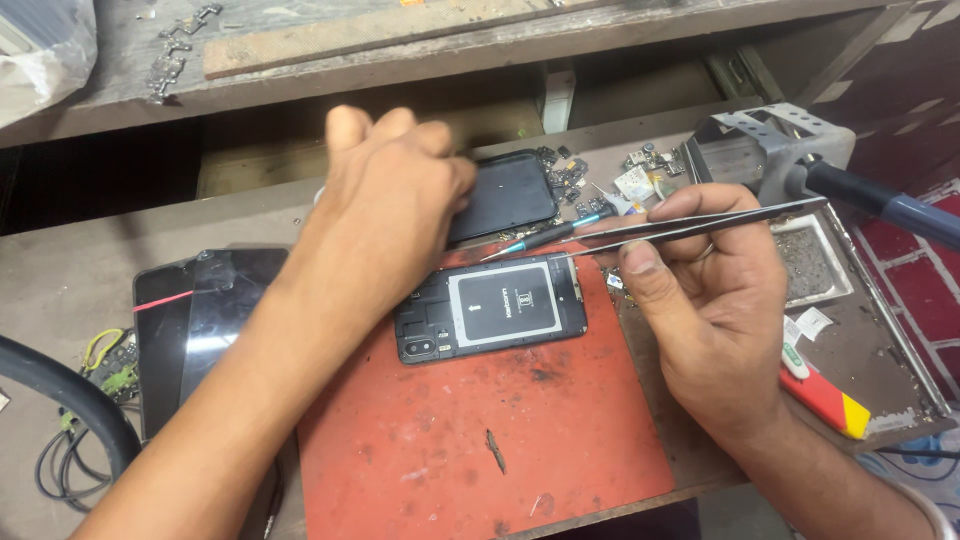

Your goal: The person uses tweezers to place small components onto a disassembled mobile phone chassis and then uses a small screwdriver to tighten screws on the device. The work is performed on a cluttered workbench with various tools and parts visible.

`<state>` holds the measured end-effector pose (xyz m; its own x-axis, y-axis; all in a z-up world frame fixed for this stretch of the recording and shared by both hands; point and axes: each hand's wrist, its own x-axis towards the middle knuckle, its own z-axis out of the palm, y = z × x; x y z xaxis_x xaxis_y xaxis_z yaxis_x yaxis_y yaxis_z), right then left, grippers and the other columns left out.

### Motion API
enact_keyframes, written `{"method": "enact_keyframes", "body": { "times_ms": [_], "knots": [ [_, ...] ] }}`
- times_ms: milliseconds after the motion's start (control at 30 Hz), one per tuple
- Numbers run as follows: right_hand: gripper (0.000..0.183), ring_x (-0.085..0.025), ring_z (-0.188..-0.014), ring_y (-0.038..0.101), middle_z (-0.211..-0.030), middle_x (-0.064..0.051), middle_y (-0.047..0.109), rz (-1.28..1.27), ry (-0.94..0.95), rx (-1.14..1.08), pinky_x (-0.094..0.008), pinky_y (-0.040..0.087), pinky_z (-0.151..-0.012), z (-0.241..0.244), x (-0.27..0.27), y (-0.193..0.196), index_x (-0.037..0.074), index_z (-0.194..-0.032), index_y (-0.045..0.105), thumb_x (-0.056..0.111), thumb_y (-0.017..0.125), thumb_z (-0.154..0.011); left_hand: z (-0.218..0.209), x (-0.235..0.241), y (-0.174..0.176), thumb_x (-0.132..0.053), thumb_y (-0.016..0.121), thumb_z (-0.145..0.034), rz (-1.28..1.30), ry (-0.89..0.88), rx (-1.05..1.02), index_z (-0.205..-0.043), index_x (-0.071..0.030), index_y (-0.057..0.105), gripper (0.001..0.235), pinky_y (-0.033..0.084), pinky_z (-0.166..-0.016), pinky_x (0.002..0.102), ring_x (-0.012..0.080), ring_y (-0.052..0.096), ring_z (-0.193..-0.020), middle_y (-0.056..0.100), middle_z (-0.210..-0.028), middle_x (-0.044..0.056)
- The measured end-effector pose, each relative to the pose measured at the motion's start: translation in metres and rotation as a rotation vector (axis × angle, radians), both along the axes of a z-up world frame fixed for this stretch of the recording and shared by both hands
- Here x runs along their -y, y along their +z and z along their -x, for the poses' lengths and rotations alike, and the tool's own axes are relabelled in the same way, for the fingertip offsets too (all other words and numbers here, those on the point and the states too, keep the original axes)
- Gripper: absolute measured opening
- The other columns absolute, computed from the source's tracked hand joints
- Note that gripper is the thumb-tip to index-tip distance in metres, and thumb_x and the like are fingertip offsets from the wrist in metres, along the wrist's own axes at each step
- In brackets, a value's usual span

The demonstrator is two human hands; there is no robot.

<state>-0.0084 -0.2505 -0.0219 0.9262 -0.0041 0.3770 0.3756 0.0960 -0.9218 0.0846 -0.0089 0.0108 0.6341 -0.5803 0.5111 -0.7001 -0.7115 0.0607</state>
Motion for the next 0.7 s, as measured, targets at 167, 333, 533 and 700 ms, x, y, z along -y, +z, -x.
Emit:
{"method": "enact_keyframes", "body": {
  "times_ms": [167, 333, 533, 700],
  "knots": [
    [0.024, -0.016, -0.110, 0.069, -0.117, -0.018, 0.070, 0.002, -0.005, 0.018, -0.029, 0.057, -0.103, 0.000, 0.000, 0.002, 0.003, -0.129, 0.043, -0.001, 0.058, -0.110, -0.023, 0.027, -0.009, -0.006, 0.073, -0.082, -0.015, 0.006, 0.008, -0.082, -0.009, 0.080, 0.008, 0.036, -0.088, 0.046, 0.0280, 0.061, -0.091, 0.069, -0.085, 0.008],
    [0.025, -0.015, -0.109, 0.069, -0.114, -0.016, 0.070, -0.029, 0.005, -0.001, -0.030, 0.058, -0.102, 0.000, 0.000, 0.001, 0.002, -0.130, 0.043, -0.002, 0.058, -0.110, -0.027, 0.036, -0.011, -0.005, 0.071, -0.076, -0.121, 0.004, 0.063, -0.079, -0.010, 0.080, 0.010, 0.037, -0.086, 0.046, 0.0276, 0.063, -0.092, 0.070, -0.085, 0.007],
    [0.024, -0.015, -0.111, 0.068, -0.115, -0.015, 0.070, -0.022, -0.011, 0.000, -0.029, 0.058, -0.102, 0.000, -0.001, 0.003, 0.002, -0.129, 0.043, -0.001, 0.058, -0.110, -0.027, 0.040, -0.007, -0.006, 0.070, -0.075, -0.221, -0.033, 0.131, -0.073, -0.009, 0.077, 0.008, 0.039, -0.086, 0.045, 0.0261, 0.064, -0.090, 0.071, -0.084, 0.007],
    [0.024, -0.015, -0.110, 0.068, -0.113, -0.015, 0.069, -0.022, -0.019, -0.011, -0.029, 0.059, -0.100, 0.000, -0.001, 0.001, 0.002, -0.129, 0.044, -0.002, 0.058, -0.110, -0.026, 0.045, -0.008, -0.009, 0.068, -0.081, -0.203, -0.073, 0.185, -0.073, -0.011, 0.077, 0.012, 0.040, -0.088, 0.043, 0.0243, 0.063, -0.089, 0.071, -0.083, 0.006]
  ]
}}
